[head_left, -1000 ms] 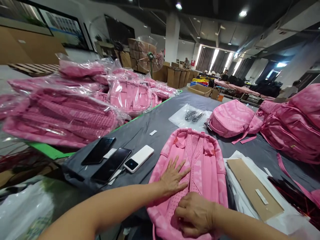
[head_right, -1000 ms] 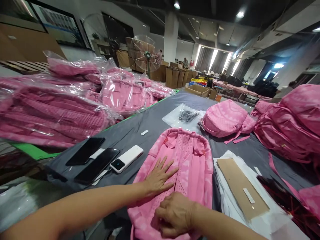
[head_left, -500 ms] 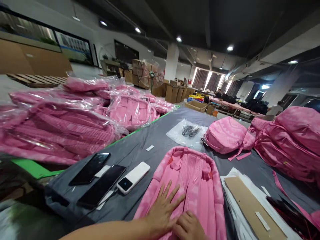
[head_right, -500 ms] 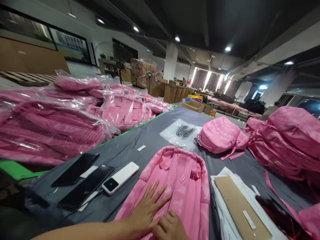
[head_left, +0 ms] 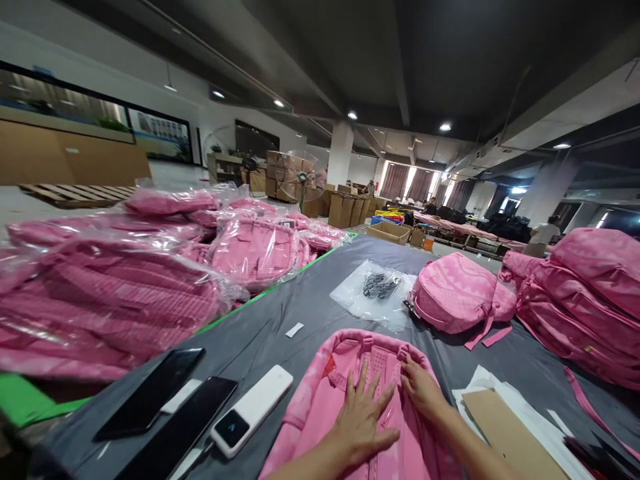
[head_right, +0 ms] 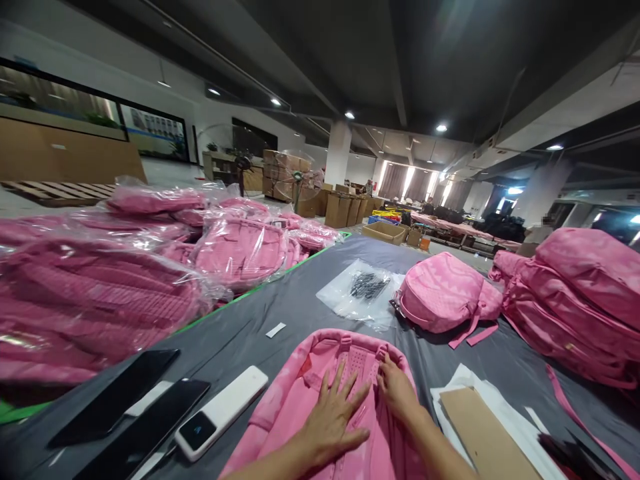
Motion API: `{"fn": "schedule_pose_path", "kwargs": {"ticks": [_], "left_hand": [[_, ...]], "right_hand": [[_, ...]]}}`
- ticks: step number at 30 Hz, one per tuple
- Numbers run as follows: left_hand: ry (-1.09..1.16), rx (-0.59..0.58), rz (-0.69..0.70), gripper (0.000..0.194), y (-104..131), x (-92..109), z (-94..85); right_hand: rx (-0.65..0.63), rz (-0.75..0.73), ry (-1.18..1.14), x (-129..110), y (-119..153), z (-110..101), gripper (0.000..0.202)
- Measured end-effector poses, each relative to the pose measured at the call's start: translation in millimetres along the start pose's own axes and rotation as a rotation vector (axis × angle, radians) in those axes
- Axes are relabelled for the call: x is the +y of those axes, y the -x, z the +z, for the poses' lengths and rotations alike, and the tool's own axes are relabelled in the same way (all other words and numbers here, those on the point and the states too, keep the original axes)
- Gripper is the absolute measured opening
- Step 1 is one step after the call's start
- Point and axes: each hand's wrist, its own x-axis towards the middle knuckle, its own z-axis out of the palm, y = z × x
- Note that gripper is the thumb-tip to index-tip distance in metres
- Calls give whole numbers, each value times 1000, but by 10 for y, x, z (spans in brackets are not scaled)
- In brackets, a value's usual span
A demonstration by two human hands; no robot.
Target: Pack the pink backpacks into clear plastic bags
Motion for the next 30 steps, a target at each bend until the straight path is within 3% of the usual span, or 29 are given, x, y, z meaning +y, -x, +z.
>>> {"fn": "schedule_pose_path", "kwargs": {"ticks": [4, 6, 9, 11, 13, 16, 19, 23, 26, 30], "left_hand": [[35, -27, -2, 77, 58, -94, 181], [6, 3, 34, 79, 61, -130, 213], [-31, 41, 60, 77, 33, -188, 252], [-64, 72, 89, 76, 23, -219, 281], [-104, 110, 110, 78, 26, -238, 300], [-148, 131, 126, 82, 40, -240, 292], [-130, 105, 131, 81, 44, -217, 258], [-24, 46, 44, 78, 26, -159, 221], [35, 44, 8, 77, 20, -126, 194], [100, 137, 44, 71, 18, -131, 186]], "right_hand": [[3, 137, 40, 374, -465, -537, 47], [6, 231, 113, 586, -795, -635, 43], [-63, 316, 238, 835, -1228, -490, 39], [-105, 318, 303, 931, -1412, -302, 51], [-131, 309, 357, 981, -1511, -153, 62], [-139, 340, 443, 986, -1571, -131, 50], [-77, 336, 489, 893, -1593, -315, 41], [16, 181, 447, 605, -1558, -627, 29], [60, 92, 411, 294, -1458, -820, 23], [48, -70, 383, -291, -1167, -988, 19]]}}
